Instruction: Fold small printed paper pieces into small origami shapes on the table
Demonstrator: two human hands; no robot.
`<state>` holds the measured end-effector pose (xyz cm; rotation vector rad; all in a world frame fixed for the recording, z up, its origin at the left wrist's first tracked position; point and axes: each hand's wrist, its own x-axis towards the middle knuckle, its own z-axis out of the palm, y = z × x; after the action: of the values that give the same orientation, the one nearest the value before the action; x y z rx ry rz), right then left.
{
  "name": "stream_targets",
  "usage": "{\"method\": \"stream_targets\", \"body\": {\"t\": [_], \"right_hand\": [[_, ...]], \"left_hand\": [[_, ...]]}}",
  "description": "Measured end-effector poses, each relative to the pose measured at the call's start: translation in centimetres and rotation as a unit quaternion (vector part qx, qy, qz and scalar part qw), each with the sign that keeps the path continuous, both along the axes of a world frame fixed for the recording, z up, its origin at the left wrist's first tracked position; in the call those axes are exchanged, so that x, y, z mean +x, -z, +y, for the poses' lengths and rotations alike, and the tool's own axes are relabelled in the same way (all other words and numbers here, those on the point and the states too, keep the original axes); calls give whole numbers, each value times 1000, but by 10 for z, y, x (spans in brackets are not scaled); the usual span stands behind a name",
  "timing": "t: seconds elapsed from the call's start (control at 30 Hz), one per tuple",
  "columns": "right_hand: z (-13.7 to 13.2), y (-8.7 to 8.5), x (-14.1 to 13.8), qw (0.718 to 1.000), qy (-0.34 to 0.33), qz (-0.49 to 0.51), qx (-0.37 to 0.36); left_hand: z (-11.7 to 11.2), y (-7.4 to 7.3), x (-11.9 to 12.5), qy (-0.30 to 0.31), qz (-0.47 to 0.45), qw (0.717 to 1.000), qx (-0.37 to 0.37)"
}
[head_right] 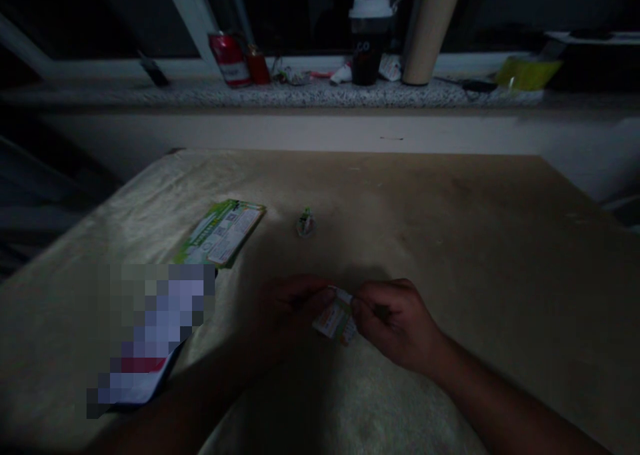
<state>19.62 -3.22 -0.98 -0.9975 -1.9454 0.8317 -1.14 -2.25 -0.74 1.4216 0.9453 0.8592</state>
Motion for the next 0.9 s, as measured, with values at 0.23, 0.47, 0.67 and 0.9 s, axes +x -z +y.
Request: {"method": "stream_targets", "body": {"t": [0.23,0.47,0.67,0.9], "right_hand": [[2,-2,0,959,35,133,-246],[5,0,-4,833,-12,259,-488],[4,4,-4,825,-41,239,-511],[3,6,-6,825,-34,219,-520]], "left_hand": [[-2,3,-10,17,59,977,205],[3,3,-9,46,165,871,461],[1,3,-2,53,192,839,506],[1,7,0,68,81,903,416]]}}
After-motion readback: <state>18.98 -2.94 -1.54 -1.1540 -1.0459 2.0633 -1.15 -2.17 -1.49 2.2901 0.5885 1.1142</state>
